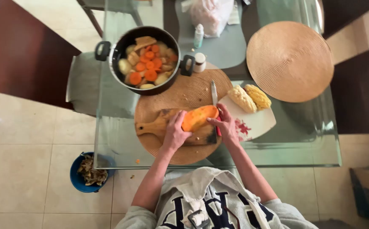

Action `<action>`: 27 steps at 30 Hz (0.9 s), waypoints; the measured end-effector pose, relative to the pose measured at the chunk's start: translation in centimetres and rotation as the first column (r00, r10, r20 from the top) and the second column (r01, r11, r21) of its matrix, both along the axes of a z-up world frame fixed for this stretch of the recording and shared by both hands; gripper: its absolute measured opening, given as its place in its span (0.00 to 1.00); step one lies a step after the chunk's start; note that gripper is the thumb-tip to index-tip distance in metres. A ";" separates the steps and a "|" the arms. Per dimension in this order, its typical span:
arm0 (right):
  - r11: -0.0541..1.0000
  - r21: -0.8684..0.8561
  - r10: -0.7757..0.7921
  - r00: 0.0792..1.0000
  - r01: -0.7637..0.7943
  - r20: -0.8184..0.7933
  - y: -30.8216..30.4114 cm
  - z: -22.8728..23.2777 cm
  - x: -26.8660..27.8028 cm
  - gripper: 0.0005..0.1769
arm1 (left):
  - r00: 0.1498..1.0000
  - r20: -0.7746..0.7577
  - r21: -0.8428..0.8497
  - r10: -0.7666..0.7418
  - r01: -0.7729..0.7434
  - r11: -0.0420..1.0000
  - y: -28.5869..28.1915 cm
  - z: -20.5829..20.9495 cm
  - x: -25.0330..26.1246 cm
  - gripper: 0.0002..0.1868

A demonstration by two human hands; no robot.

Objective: The person slices an orange carrot into thick rounds on a wooden cutting board set on a woven placemat, using a small knife held in the right hand while the left hand steadies the vegetable. Sliced rounds accumulate on the board next to a pot already containing carrot slices and potatoes, with corn cobs on a plate nearby.

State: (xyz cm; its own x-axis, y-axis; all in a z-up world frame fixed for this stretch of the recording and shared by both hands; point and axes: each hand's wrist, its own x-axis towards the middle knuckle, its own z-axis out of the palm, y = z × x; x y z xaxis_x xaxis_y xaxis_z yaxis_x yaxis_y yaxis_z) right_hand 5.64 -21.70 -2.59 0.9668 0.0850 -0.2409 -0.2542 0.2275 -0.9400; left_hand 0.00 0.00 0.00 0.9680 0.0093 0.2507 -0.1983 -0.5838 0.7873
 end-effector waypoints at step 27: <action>0.942 -0.190 0.284 0.959 -0.278 0.004 2.2 -6.1 0.8 0.41 | 0.972 -0.225 0.580 0.072 0.074 0.811 0.5 -0.6 1.9 0.45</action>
